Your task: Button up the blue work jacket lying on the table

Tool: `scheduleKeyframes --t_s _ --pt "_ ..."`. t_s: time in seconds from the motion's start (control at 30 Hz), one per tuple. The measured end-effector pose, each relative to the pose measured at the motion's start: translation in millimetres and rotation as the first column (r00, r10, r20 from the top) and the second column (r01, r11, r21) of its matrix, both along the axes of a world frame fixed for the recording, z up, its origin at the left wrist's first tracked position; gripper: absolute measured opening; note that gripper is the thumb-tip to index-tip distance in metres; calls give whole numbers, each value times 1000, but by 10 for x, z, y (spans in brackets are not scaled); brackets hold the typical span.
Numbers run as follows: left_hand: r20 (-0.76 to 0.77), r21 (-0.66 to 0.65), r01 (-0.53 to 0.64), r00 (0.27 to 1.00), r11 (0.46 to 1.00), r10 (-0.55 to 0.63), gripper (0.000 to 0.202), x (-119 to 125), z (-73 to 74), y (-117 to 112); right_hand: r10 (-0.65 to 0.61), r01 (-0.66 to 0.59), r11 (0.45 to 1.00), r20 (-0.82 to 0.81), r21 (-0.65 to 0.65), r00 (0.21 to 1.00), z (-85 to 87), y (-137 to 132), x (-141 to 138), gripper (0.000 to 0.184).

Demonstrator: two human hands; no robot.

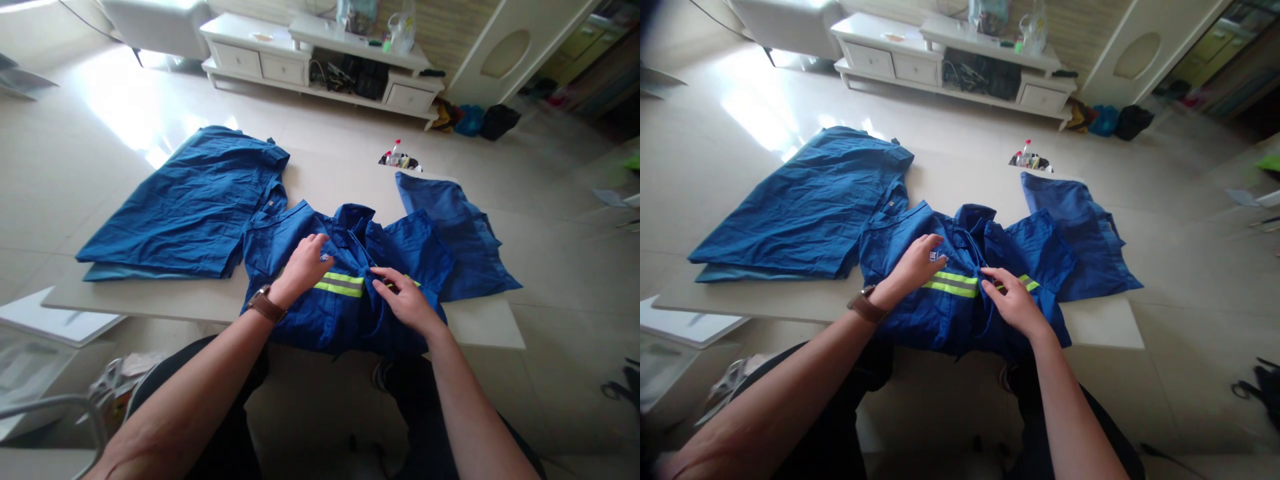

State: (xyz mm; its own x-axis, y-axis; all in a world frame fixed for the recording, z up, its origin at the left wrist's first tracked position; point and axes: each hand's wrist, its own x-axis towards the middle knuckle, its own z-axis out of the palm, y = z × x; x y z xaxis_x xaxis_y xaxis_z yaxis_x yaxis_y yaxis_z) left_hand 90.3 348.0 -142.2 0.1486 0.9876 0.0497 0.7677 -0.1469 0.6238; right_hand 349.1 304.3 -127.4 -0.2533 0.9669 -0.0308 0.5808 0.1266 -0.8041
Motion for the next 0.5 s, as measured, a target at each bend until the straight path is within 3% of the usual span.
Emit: scheduleKeyframes --t_s 0.1,0.2,0.27,0.33,0.4,0.47,0.5 --pt "-168 -65 -218 964 974 204 54 -373 17 121 55 -57 997 -48 -52 997 25 -21 76 38" --pt "-306 -195 -408 889 892 339 79 -712 -44 175 36 -51 995 -172 -83 985 29 5 171 45" --pt "-359 -295 -453 868 841 342 93 -848 -123 178 -41 22 996 -225 -87 973 -12 65 281 50" --pt "-355 -350 -442 879 826 320 97 -905 -190 163 -204 202 979 -186 -28 961 -106 157 468 49" --pt "-291 -361 -413 902 836 320 96 -914 -216 144 -451 456 885 -75 89 889 -244 265 725 43" --pt "-202 -354 -415 909 838 365 98 -921 -207 137 -696 684 712 30 159 717 -392 363 991 36" --pt "-161 -349 -432 902 831 401 100 -934 -198 140 -766 759 641 32 114 642 -458 402 1103 35"
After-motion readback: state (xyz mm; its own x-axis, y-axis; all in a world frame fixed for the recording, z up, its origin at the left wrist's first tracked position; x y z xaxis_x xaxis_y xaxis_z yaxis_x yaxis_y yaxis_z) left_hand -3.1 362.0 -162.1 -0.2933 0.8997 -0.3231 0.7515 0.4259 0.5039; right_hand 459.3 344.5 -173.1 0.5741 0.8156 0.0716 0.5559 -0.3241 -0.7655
